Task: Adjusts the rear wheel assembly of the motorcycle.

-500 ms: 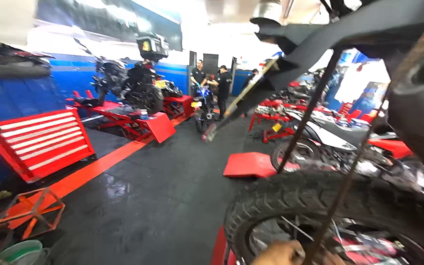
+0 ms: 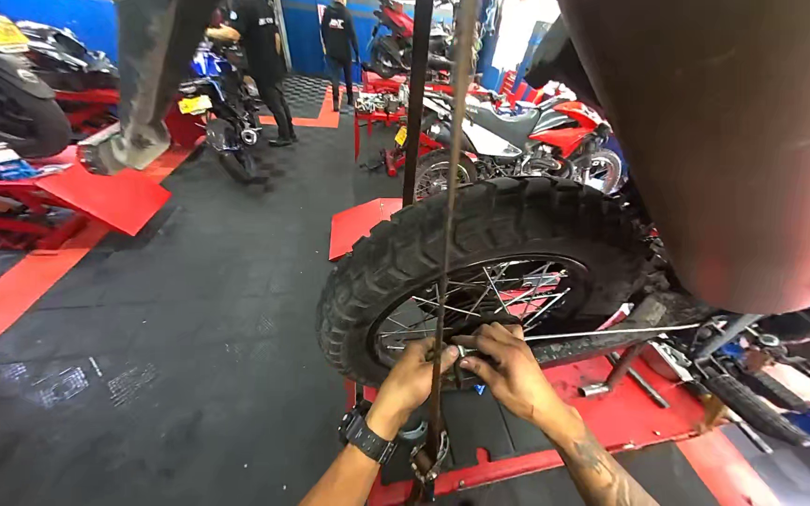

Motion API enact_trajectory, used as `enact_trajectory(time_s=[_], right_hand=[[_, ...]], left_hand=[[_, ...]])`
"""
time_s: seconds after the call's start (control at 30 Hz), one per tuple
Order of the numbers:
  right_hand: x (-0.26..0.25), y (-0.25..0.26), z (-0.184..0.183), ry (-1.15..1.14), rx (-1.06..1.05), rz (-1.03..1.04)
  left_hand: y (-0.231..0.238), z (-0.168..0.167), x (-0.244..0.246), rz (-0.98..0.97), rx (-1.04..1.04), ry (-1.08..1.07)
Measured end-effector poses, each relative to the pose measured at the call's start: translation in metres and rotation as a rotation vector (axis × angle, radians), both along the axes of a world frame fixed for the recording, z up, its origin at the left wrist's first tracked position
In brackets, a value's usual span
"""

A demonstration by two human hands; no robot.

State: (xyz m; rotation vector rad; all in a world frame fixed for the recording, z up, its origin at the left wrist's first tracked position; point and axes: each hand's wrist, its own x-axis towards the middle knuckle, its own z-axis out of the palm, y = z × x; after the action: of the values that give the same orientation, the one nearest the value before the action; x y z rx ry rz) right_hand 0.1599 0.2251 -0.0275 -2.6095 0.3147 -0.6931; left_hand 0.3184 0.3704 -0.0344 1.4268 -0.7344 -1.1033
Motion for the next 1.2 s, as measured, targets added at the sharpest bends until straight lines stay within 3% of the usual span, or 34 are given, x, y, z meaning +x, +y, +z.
enact_trajectory(time_s=[0.23, 0.47, 0.7, 1.2], right_hand=[[-0.001, 0.005, 0.0, -0.089, 0.002, -0.009], [-0.001, 0.001, 0.005, -0.088, -0.039, 0.043], [0.004, 0.0, 0.007, -0.127, -0.033, 0.028], [-0.005, -0.005, 0.013, -0.08, -0.025, 0.105]], left_hand=[[-0.006, 0.011, 0.0, 0.036, 0.082, -0.163], [0.004, 0.009, -0.002, 0.071, 0.071, 0.111], [0.012, 0.003, -0.02, -0.028, 0.044, 0.363], [-0.002, 0.007, -0.042, 0.245, 0.029, 0.816]])
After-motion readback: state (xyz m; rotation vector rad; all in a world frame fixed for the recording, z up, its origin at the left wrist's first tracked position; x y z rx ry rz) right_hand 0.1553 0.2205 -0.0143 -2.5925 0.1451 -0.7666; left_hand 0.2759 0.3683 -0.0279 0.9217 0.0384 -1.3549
